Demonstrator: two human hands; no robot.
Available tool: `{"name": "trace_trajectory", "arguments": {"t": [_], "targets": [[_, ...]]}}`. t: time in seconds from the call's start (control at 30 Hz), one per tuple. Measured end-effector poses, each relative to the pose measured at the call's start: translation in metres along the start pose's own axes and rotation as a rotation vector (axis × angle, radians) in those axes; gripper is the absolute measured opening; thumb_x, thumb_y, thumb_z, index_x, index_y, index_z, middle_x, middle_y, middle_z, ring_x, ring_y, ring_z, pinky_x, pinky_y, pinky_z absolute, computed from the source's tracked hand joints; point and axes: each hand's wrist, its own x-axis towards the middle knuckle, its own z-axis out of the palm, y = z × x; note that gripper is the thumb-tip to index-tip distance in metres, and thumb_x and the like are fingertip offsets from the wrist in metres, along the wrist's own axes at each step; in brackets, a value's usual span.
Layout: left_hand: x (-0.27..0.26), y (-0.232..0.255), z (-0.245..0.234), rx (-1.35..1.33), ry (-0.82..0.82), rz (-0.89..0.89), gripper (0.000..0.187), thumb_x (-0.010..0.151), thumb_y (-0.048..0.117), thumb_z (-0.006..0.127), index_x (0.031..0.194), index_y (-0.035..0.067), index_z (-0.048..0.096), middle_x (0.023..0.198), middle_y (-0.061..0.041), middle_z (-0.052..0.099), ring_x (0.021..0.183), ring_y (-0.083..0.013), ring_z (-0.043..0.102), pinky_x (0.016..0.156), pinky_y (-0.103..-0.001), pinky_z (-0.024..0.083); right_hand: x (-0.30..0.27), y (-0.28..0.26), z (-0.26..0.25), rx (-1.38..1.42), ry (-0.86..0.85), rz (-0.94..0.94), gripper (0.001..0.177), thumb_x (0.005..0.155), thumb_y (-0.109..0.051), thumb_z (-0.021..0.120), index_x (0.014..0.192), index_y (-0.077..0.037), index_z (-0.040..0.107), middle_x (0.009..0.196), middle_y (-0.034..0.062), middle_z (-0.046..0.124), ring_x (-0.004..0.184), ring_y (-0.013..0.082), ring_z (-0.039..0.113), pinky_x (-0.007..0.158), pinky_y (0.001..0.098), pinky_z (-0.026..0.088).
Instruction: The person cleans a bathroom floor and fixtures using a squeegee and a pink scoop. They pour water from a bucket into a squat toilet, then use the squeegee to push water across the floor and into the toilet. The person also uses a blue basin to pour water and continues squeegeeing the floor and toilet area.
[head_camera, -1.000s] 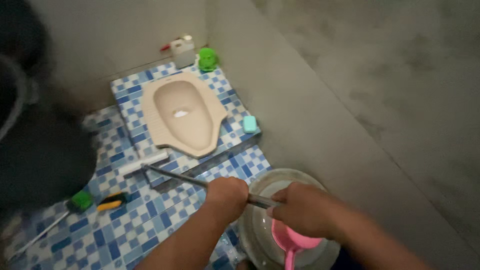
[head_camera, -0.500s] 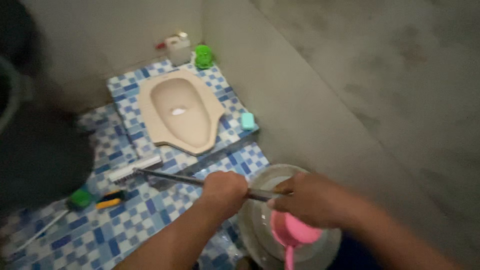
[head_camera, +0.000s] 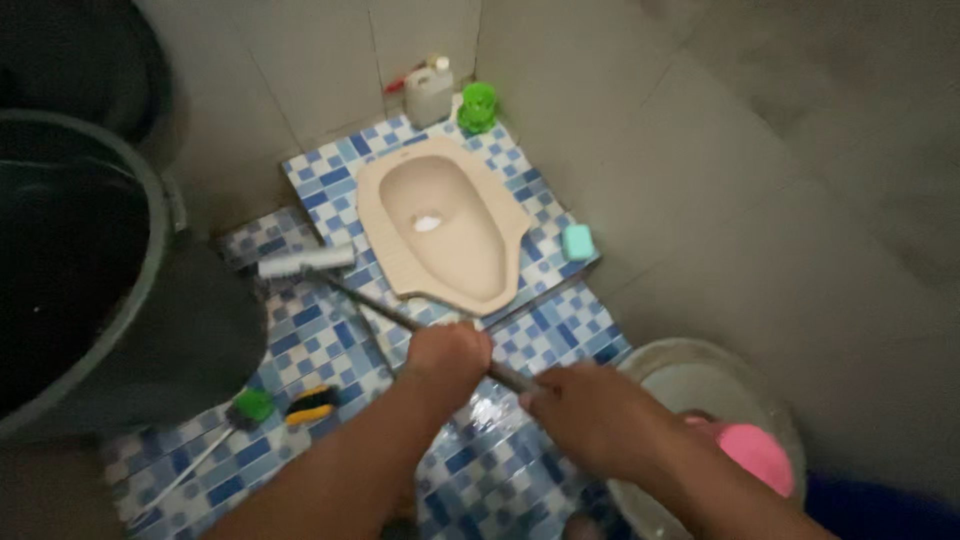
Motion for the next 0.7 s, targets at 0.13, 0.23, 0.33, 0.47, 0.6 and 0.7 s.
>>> {"name": "trace_trajectory", "arguments": {"t": [0.13,0.23,0.33,0.47,0.6,0.7], "targets": [[0.006,-0.047,-0.014,-0.033,-0.065,-0.097,0.017,0.093,0.02,0.068,0.109,0.015,0.073,0.119,-0.011,0.068,0.111,-0.0291,0.068,0.085,-0.042,0.06,0.011,-0.041,0.001,0.101,0.128,-0.05,0.046,0.097,-0.045,0.05,0.117,-0.009,0.072,0.102,0.018,0.074,0.101,0.0357,0.073,0.094,0.0472,0.055],[0.009,-0.07,-0.018,-0.032,-0.036,-0.158,0.019,0.09,0.021,0.07,0.108,0.014,0.072,0.119,-0.01,0.066,0.114,-0.0282,0.066,0.084,-0.041,0.06,0.021,-0.073,-0.005,0.138,0.101,0.051,0.043,0.096,-0.044,0.049,0.122,-0.015,0.069,0.099,0.016,0.077,0.1,0.0342,0.073,0.096,0.0475,0.053],[0.011,-0.079,-0.007,-0.009,0.093,-0.128,0.018,0.088,0.02,0.071,0.104,0.013,0.072,0.113,-0.011,0.067,0.109,-0.0293,0.066,0.079,-0.043,0.06,0.029,-0.078,-0.004,0.112,0.07,0.03,0.044,0.099,-0.043,0.048,0.118,-0.011,0.071,0.099,0.0185,0.076,0.097,0.0362,0.074,0.094,0.0485,0.055],[-0.001,-0.062,0.024,-0.088,0.302,-0.031,0.017,0.084,0.025,0.074,0.093,0.01,0.072,0.102,-0.013,0.067,0.098,-0.0326,0.067,0.071,-0.045,0.06,0.02,-0.058,0.014,0.042,0.067,-0.025,0.045,0.102,-0.044,0.046,0.112,-0.008,0.072,0.103,0.0171,0.075,0.098,0.0364,0.072,0.093,0.0483,0.055],[-0.003,-0.017,0.046,-0.084,0.366,0.009,0.008,0.082,0.021,0.074,0.081,0.014,0.074,0.09,-0.009,0.069,0.09,-0.031,0.068,0.069,-0.044,0.059,-0.011,-0.024,0.019,0.258,0.005,0.138,0.04,0.098,-0.043,0.055,0.11,-0.01,0.074,0.097,0.0165,0.078,0.095,0.0309,0.075,0.09,0.0441,0.056],[-0.009,0.012,0.047,-0.027,0.274,0.21,0.008,0.078,0.017,0.074,0.085,0.013,0.072,0.083,-0.008,0.07,0.081,-0.028,0.07,0.077,-0.043,0.057,-0.033,-0.001,0.017,0.262,-0.056,0.228,0.039,0.096,-0.044,0.057,0.114,-0.014,0.075,0.097,0.0121,0.078,0.094,0.0258,0.075,0.091,0.0407,0.055]]}}
